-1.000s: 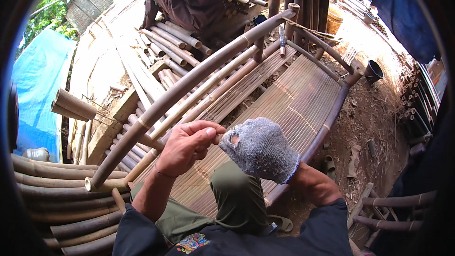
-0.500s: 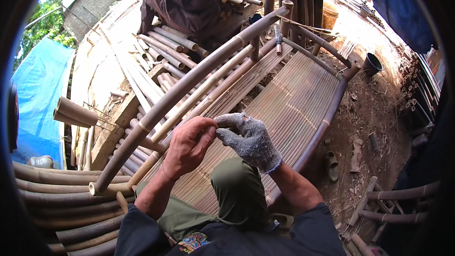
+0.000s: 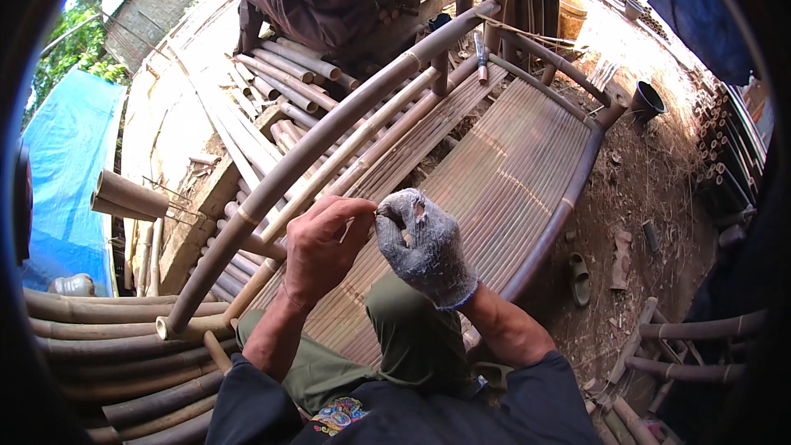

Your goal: The person sits cross-legged on the ground and weaves thin bamboo strips into a larger bamboo frame. They use their hands to interlace the strips and occasionally pull a thin cord from a spool to tie or secure the weave.

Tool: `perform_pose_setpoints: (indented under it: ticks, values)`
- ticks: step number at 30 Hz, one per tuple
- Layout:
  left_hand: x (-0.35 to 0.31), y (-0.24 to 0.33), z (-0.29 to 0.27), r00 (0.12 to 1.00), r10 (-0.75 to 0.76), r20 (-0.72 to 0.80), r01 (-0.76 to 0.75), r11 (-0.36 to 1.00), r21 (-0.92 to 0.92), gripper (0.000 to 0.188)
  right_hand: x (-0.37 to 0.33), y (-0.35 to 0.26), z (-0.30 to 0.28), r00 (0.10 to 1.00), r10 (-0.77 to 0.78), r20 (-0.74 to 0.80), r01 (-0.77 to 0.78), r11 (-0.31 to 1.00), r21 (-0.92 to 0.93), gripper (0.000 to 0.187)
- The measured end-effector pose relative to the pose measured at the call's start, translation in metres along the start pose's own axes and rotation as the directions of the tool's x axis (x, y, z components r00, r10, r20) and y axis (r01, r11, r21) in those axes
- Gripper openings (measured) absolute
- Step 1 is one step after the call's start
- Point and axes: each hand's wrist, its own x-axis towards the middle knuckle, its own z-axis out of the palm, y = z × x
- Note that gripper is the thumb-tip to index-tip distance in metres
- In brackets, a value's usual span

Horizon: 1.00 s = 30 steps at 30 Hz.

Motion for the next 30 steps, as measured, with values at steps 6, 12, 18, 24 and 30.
perform_pose_setpoints:
  ticks: [6,12,18,24,30]
  values:
    - [-0.002,-0.003,-0.009,0.894,-0.319,0.314,0.421,0.839,-0.346,0.016,0.004,0.001,-0.008,0.979,-0.204,0.016,0.204,0.973,-0.108,0.023]
    - [-0.001,0.0,-0.011,0.814,-0.453,0.363,0.572,0.519,-0.635,0.021,-0.003,-0.007,-0.016,0.973,-0.231,0.006,0.231,0.972,-0.033,0.042]
    - [-0.002,-0.003,0.0,0.87,-0.398,0.291,0.491,0.646,-0.584,0.021,0.0,0.0,-0.012,0.947,-0.319,-0.039,0.304,0.929,-0.211,0.022]
    - [-0.001,-0.008,-0.029,0.828,-0.456,0.326,0.549,0.779,-0.304,0.017,0.007,0.007,-0.024,0.941,-0.321,-0.11,0.245,0.867,-0.433,0.016]
    - [-0.002,0.0,-0.017,0.761,-0.433,0.482,0.647,0.466,-0.603,0.018,0.01,-0.006,-0.034,0.862,-0.48,0.164,0.505,0.843,-0.184,0.023]
